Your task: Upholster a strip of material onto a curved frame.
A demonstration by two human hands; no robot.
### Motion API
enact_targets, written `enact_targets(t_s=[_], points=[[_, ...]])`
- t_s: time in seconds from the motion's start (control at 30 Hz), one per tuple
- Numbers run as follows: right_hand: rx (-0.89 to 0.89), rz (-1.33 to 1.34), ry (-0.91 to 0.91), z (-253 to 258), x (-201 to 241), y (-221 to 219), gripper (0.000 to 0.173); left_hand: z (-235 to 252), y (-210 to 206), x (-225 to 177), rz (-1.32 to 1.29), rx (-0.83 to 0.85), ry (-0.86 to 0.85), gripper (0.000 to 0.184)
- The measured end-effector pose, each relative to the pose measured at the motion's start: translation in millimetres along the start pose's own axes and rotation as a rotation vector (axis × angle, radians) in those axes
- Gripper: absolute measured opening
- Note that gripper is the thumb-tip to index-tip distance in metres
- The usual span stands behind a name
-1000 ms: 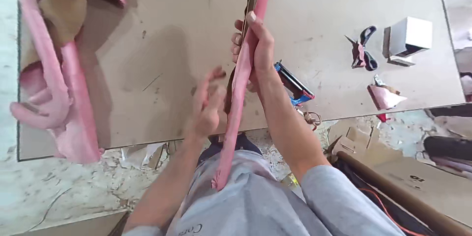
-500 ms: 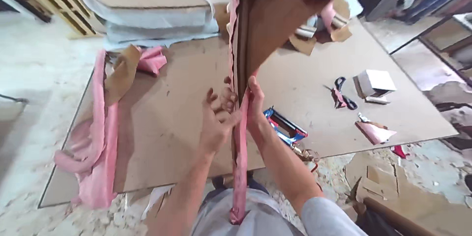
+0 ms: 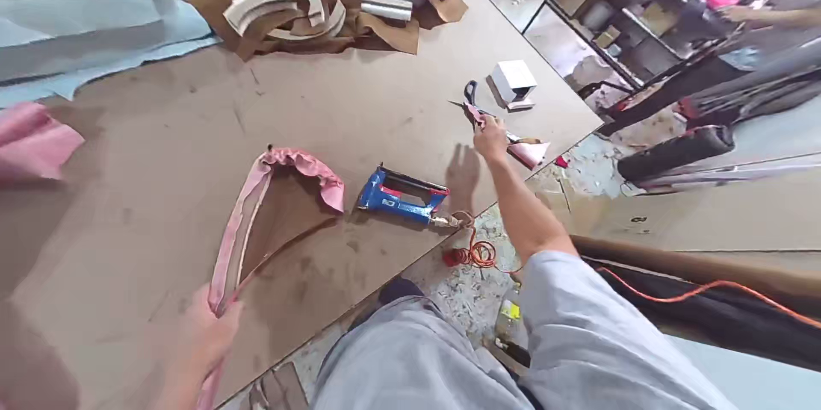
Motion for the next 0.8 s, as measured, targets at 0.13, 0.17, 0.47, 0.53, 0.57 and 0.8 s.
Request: enact_targets(t_s=[0.13, 0.17, 0.47, 0.53, 0.57, 0.8], points=[[0.109, -0.137, 0.279, 74, -12, 2, 0.074, 11, -14, 18, 0.058, -0.121, -0.019, 0.059], [0.165, -0.224, 0.403, 88, -9, -2, 0.088, 11, -12, 19, 0.085, -0.129, -0.006, 0.063], [0.617, -0.426, 0.739, 194, -23, -91, 0.137, -8, -17, 21, 0.145, -0.228, 0.225, 0.061], [0.604, -0.439, 0.734, 207, -37, -91, 0.122, -21, -9, 4, 0.147, -0.343, 0.233, 0.059], [0.610, -0.453, 0.752, 211, -44, -88, 0.109, -27, -4, -6, 0.153, -0.395, 0.220, 0.056], [0.706, -0.553, 0.544, 172, -103, -48, 0.103, -12, -34, -104, 0.146, -0.394, -0.081, 0.041]])
Point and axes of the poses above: each hand's wrist, its own z-axis towards the middle knuckle, its own y-axis out of the back of the hand, x = y × z, the point moved 10 cm from there along z, towards the middle knuckle, and after that the axes turned 2 degrees about -z, right-handed, at the moved point
